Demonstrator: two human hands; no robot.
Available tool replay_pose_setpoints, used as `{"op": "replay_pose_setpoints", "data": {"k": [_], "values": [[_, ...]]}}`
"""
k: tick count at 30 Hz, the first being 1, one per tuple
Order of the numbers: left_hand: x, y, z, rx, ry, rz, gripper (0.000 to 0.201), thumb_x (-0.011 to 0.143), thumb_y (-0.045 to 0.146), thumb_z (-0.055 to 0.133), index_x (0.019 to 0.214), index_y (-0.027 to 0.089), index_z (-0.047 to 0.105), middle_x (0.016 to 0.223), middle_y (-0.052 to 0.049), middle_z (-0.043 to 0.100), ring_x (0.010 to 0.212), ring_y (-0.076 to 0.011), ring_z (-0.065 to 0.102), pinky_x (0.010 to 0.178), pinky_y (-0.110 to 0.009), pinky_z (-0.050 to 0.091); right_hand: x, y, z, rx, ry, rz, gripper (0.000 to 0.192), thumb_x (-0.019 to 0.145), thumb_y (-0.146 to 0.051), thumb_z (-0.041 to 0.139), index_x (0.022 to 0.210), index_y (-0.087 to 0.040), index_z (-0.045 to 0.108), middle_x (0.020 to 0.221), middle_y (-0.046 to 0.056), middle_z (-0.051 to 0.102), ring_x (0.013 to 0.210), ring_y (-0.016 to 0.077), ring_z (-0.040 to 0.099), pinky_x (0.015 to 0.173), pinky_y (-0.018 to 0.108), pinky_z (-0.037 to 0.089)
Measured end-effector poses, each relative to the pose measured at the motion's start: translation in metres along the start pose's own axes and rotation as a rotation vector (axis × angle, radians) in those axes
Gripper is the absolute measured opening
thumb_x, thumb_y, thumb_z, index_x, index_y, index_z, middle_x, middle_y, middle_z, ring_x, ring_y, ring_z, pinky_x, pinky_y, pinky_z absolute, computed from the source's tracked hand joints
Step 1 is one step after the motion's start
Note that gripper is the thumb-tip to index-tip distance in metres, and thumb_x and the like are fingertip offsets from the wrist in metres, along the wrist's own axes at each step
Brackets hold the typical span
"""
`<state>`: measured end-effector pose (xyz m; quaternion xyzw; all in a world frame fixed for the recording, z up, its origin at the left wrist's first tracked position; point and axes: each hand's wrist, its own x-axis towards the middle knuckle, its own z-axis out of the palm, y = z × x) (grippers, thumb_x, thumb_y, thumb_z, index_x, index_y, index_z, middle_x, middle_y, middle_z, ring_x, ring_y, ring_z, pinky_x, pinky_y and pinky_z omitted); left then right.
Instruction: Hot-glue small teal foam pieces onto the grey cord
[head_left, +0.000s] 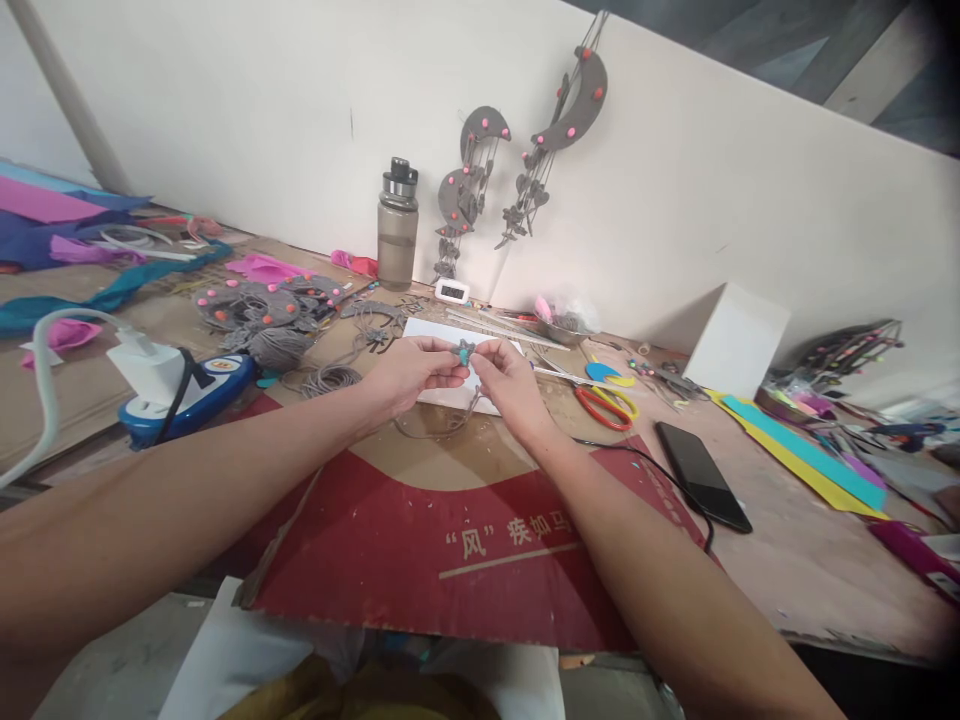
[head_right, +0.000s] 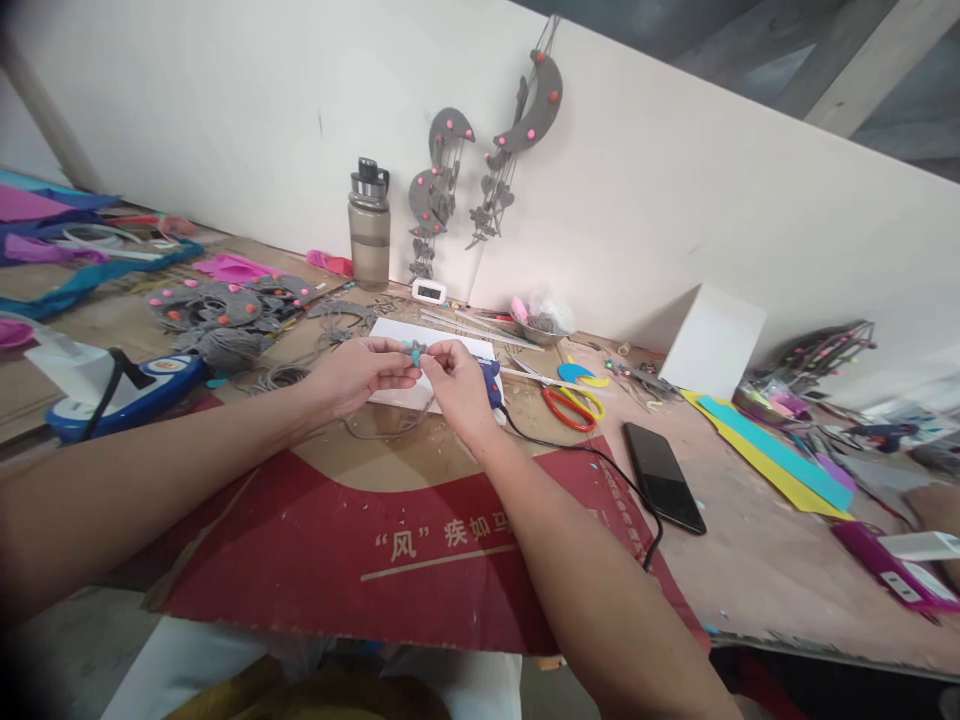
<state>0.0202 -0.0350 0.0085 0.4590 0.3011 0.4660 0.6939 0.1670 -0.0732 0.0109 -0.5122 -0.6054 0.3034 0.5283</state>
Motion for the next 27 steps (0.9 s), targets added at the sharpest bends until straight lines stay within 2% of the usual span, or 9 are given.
{"op": "replay_pose_setpoints", "data": {"k": [5, 13, 20, 27], "values": [[-0.0012, 0.0009, 0.0022, 0.018, -0.011, 0.017, 0.021, 0.063, 0.013, 0.077, 0.074, 0.01, 0.059, 0.067, -0.006, 0.066, 0.063, -0.0125, 0.065, 0.071, -0.029, 0.055, -0.0008, -0.0006, 0.0003, -0.122, 0.05, -0.103, 0.016, 0.074, -0.034, 0.057, 0.078, -0.02, 0.053, 0.071, -0.002, 0.056, 0.062, 0.0109, 0.046, 0.061, 0.025, 0.038], [-0.0045, -0.001, 0.0051, 0.194, -0.046, 0.141, 0.023, 0.063, 0.019, 0.079, 0.075, 0.01, 0.06, 0.067, -0.004, 0.066, 0.061, -0.0117, 0.064, 0.07, -0.03, 0.054, -0.0005, -0.0009, -0.0031, -0.201, 0.087, -0.063, 0.012, 0.073, -0.03, 0.053, 0.067, -0.02, 0.051, 0.062, -0.004, 0.05, 0.058, 0.0104, 0.042, 0.058, 0.025, 0.035], [-0.002, 0.0039, 0.0022, 0.068, 0.054, 0.019, 0.025, 0.061, 0.013, 0.079, 0.072, 0.011, 0.056, 0.063, -0.005, 0.065, 0.06, -0.0126, 0.064, 0.068, -0.03, 0.054, 0.0014, 0.003, -0.0028, -0.018, -0.135, 0.005, 0.015, 0.07, -0.03, 0.055, 0.082, -0.021, 0.053, 0.069, -0.005, 0.05, 0.06, 0.0097, 0.042, 0.056, 0.023, 0.035], [-0.0032, 0.0025, 0.0026, 0.124, 0.04, 0.041, 0.022, 0.062, 0.015, 0.078, 0.073, 0.01, 0.058, 0.061, -0.005, 0.065, 0.059, -0.0127, 0.063, 0.067, -0.029, 0.054, -0.0009, -0.0017, -0.0016, -0.135, -0.012, -0.069, 0.014, 0.074, -0.031, 0.053, 0.079, -0.019, 0.055, 0.073, -0.002, 0.053, 0.063, 0.0105, 0.045, 0.062, 0.025, 0.038]]}}
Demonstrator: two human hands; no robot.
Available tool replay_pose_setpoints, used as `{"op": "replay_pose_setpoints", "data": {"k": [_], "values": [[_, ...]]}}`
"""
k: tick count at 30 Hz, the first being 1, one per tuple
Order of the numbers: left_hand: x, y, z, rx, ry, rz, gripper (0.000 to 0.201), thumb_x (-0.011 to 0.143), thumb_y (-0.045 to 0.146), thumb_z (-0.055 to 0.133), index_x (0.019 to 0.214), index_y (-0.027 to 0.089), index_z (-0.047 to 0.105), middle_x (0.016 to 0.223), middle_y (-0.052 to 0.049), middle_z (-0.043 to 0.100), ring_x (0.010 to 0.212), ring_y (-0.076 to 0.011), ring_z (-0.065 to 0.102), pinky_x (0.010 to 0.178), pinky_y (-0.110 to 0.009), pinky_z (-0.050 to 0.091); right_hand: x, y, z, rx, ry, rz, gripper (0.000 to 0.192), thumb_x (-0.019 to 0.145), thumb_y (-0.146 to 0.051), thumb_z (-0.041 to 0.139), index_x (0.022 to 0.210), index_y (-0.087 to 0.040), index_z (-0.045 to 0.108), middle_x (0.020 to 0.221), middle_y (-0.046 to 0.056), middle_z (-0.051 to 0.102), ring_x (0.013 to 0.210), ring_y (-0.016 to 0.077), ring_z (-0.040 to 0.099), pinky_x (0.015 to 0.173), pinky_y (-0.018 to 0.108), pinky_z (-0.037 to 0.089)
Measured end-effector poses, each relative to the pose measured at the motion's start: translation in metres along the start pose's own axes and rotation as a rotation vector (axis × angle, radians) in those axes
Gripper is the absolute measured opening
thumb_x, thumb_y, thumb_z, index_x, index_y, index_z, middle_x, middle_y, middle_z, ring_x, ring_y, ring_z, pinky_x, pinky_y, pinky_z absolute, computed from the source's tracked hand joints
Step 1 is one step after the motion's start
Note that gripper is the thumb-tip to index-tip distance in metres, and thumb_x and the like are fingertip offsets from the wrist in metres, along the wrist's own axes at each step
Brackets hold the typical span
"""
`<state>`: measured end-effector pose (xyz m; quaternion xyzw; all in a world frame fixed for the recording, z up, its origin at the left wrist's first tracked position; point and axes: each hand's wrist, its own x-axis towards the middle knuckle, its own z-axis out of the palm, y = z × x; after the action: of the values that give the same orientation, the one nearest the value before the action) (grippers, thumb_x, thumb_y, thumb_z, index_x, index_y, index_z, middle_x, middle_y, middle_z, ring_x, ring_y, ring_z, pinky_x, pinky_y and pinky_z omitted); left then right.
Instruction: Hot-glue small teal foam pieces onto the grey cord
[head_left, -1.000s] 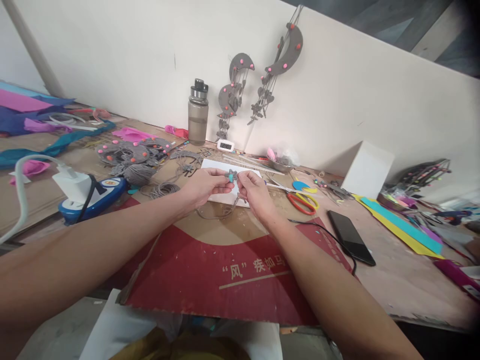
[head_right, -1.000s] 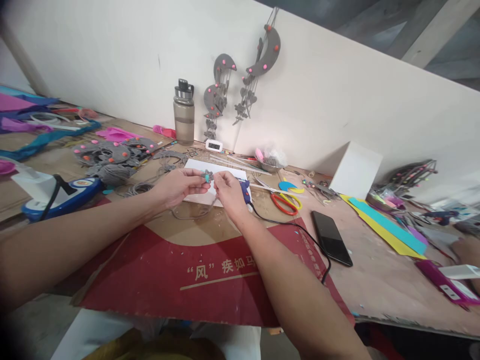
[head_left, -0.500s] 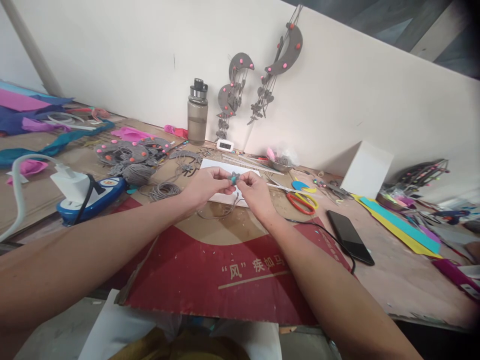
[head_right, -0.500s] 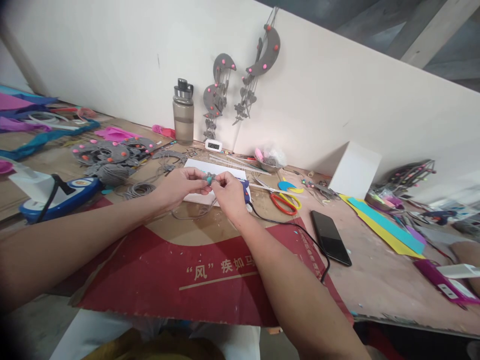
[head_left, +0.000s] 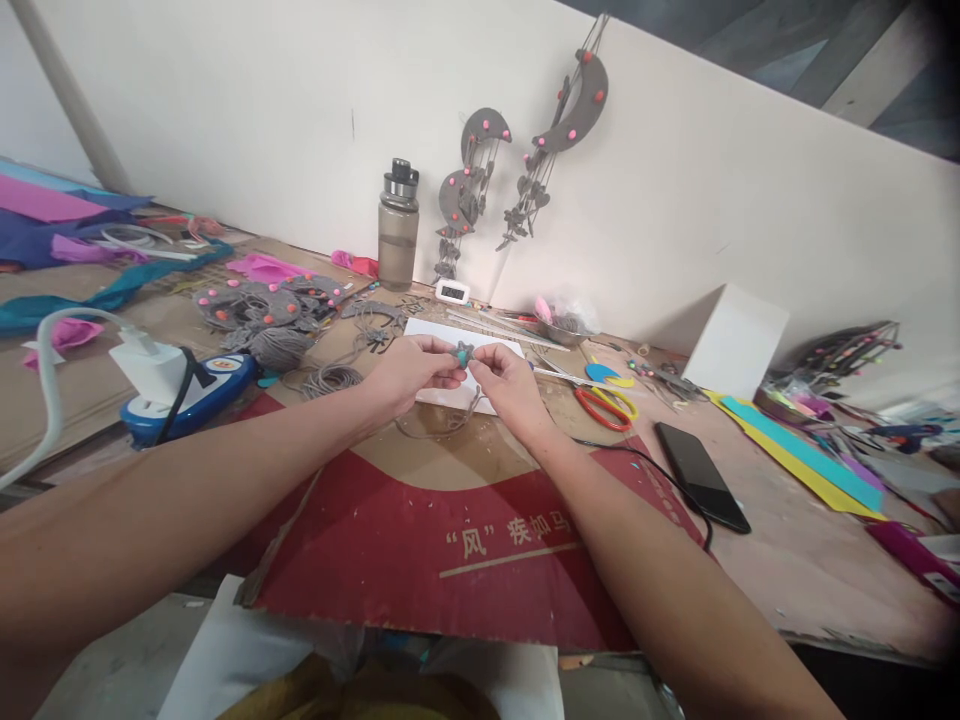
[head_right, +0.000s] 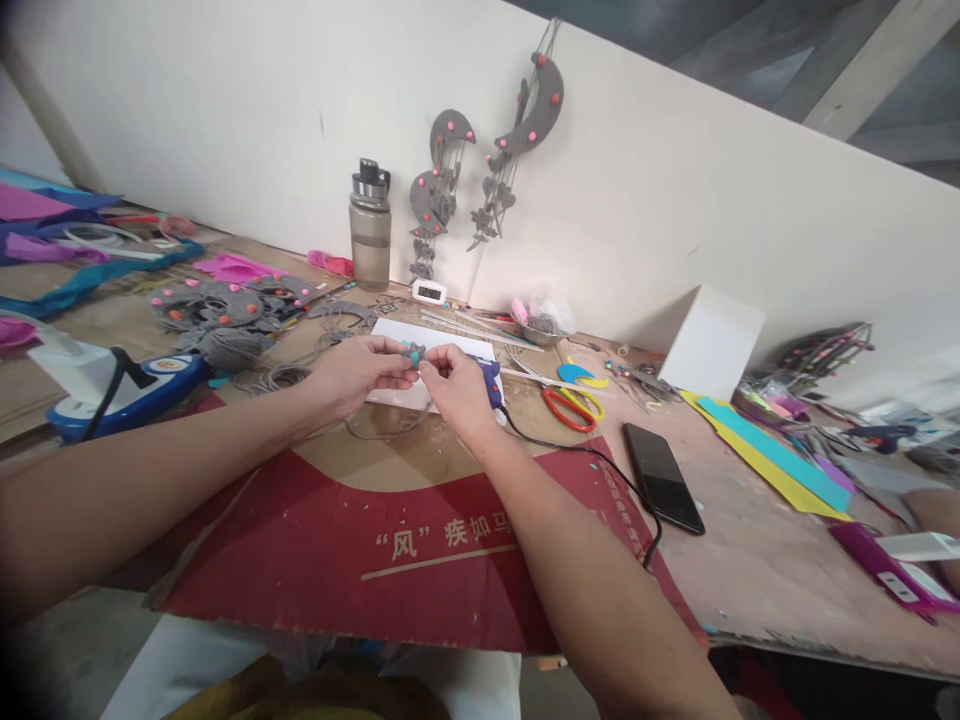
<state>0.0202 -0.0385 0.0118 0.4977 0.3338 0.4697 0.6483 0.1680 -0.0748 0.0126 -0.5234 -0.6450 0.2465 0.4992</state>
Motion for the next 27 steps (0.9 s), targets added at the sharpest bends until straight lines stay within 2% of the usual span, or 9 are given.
{"op": "replay_pose_setpoints", "data": {"k": [8, 15, 19, 27], "values": [[-0.0064, 0.0023, 0.005, 0.09, -0.041, 0.058, 0.023, 0.062, 0.018, 0.079, 0.073, 0.01, 0.06, 0.062, -0.005, 0.066, 0.058, -0.0133, 0.064, 0.065, -0.03, 0.054, 0.0007, -0.0019, -0.0023, -0.165, 0.058, -0.002, 0.015, 0.075, -0.03, 0.051, 0.065, -0.019, 0.053, 0.061, -0.004, 0.05, 0.06, 0.0107, 0.042, 0.06, 0.026, 0.034], [-0.0011, 0.0022, 0.0, -0.011, 0.018, -0.014, 0.024, 0.062, 0.015, 0.079, 0.072, 0.011, 0.057, 0.061, -0.005, 0.065, 0.059, -0.0133, 0.064, 0.065, -0.028, 0.054, 0.0038, 0.0056, -0.0041, 0.045, -0.093, 0.057, 0.019, 0.074, -0.036, 0.055, 0.083, -0.019, 0.057, 0.072, -0.003, 0.054, 0.063, 0.0104, 0.044, 0.059, 0.024, 0.038], [-0.001, 0.0031, 0.0007, 0.007, 0.021, 0.015, 0.025, 0.062, 0.017, 0.08, 0.072, 0.01, 0.058, 0.061, -0.006, 0.065, 0.057, -0.0129, 0.064, 0.064, -0.028, 0.054, 0.0023, 0.0047, -0.0028, 0.026, -0.031, 0.049, 0.02, 0.074, -0.036, 0.055, 0.086, -0.02, 0.057, 0.076, -0.002, 0.055, 0.065, 0.0106, 0.045, 0.059, 0.023, 0.038], [-0.0049, 0.0001, 0.0034, 0.2, -0.03, 0.125, 0.022, 0.063, 0.021, 0.077, 0.074, 0.013, 0.06, 0.062, -0.005, 0.066, 0.059, -0.0155, 0.065, 0.063, -0.03, 0.054, 0.0007, -0.0003, -0.0034, -0.131, 0.057, -0.001, 0.014, 0.075, -0.031, 0.05, 0.067, -0.019, 0.051, 0.063, -0.004, 0.05, 0.059, 0.0104, 0.042, 0.06, 0.025, 0.036]]}}
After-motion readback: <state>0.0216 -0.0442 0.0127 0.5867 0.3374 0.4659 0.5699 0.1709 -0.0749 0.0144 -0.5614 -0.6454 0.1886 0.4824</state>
